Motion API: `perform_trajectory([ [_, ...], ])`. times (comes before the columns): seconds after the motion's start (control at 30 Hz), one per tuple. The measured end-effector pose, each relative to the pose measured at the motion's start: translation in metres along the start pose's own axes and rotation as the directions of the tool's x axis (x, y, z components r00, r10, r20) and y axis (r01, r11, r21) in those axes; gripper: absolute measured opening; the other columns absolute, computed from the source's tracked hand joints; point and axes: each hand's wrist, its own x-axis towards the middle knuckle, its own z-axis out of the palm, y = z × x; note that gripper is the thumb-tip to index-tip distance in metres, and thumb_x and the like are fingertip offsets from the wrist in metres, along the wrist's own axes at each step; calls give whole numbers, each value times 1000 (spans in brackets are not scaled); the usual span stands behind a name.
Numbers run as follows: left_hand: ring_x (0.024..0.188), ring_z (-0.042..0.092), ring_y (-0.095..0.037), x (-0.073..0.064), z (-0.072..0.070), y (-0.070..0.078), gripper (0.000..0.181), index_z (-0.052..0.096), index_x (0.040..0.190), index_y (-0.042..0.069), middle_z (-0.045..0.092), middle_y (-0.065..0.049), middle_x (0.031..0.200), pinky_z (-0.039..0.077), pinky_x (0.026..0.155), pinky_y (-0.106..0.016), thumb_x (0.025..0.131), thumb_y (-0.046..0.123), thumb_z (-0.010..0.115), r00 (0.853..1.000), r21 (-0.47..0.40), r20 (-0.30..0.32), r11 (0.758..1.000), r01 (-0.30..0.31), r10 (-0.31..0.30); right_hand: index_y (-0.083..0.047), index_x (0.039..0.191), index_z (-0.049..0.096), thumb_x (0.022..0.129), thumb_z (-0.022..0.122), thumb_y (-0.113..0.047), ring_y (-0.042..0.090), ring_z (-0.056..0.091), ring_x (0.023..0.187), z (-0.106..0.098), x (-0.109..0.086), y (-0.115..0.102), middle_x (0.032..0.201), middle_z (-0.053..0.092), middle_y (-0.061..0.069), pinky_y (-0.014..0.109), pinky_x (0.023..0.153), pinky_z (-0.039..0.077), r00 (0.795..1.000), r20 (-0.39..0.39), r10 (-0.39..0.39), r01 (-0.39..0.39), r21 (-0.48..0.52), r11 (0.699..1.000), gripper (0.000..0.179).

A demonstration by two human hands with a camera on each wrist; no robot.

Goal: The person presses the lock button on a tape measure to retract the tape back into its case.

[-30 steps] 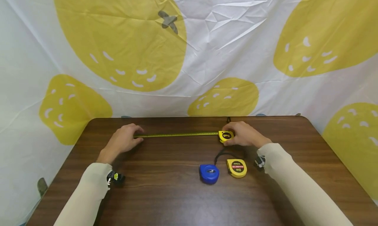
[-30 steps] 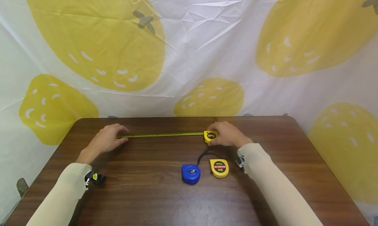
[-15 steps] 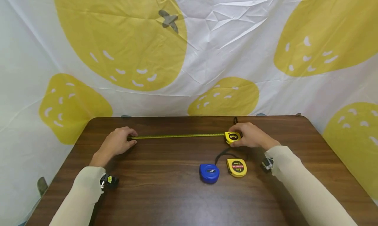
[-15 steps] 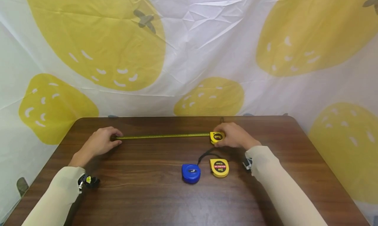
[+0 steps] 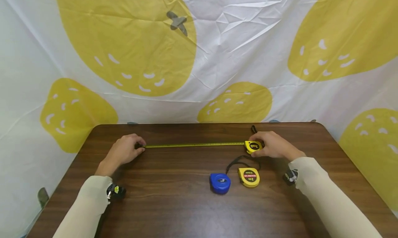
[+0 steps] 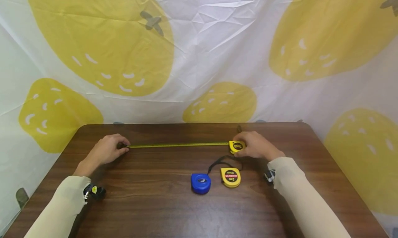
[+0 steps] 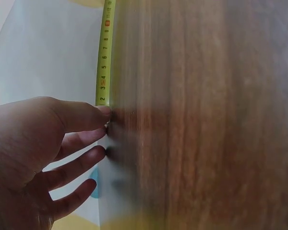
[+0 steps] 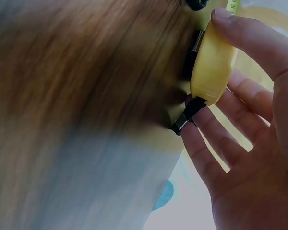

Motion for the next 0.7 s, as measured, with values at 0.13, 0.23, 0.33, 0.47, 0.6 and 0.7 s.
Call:
perform_trajectory([
  [0.13, 108, 73, -39, 1, 1, 2, 10, 81, 108, 9, 76, -10, 114, 58, 89, -62, 98, 10, 81, 1000, 4, -8, 1000, -9, 9, 2, 133, 72, 91, 93, -30, 44, 68, 123, -1, -5, 3, 132, 73, 20, 61, 103, 54, 1000, -17, -14, 14, -1, 1000, 57],
  [0.23, 106, 73, -39, 2, 2, 5, 8, 81, 105, 10, 76, -9, 112, 58, 87, -62, 97, 10, 82, 1000, 9, -12, 1000, -22, 22, 2, 132, 72, 90, 93, -29, 44, 69, 122, -2, -9, 3, 131, 74, 20, 61, 104, 54, 999, -28, -25, 25, -7, 1000, 57],
  [0.33, 105, 73, -39, 3, 4, 6, 7, 80, 104, 10, 75, -9, 111, 58, 86, -61, 97, 11, 83, 999, 11, -13, 1000, -29, 29, 2, 131, 73, 89, 94, -28, 43, 70, 121, -3, -13, 4, 129, 75, 19, 60, 103, 55, 999, -34, -29, 29, -12, 1000, 56],
  [0.47, 105, 73, -39, 3, 6, 8, 7, 80, 104, 12, 75, -8, 112, 58, 86, -61, 98, 13, 84, 999, 8, -12, 999, -36, 36, 2, 129, 74, 88, 95, -27, 39, 71, 116, -3, -18, 4, 125, 76, 16, 59, 100, 56, 999, -43, -31, 31, -15, 999, 54],
  [0.6, 104, 73, -38, 2, 8, 11, 7, 80, 103, 12, 75, -7, 110, 59, 85, -61, 98, 14, 85, 998, 1, -17, 998, -58, 58, 1, 126, 75, 87, 96, -26, 35, 72, 112, -3, -25, 4, 122, 77, 12, 56, 97, 57, 998, -51, -44, 42, -27, 999, 52],
  [0.7, 102, 74, -37, 2, 10, 13, 7, 81, 102, 13, 76, -6, 109, 59, 85, -60, 97, 15, 86, 997, -2, -24, 997, -76, 76, 0, 126, 75, 87, 96, -26, 34, 72, 111, -4, -30, 4, 122, 77, 12, 56, 96, 57, 998, -55, -44, 42, -36, 998, 52],
])
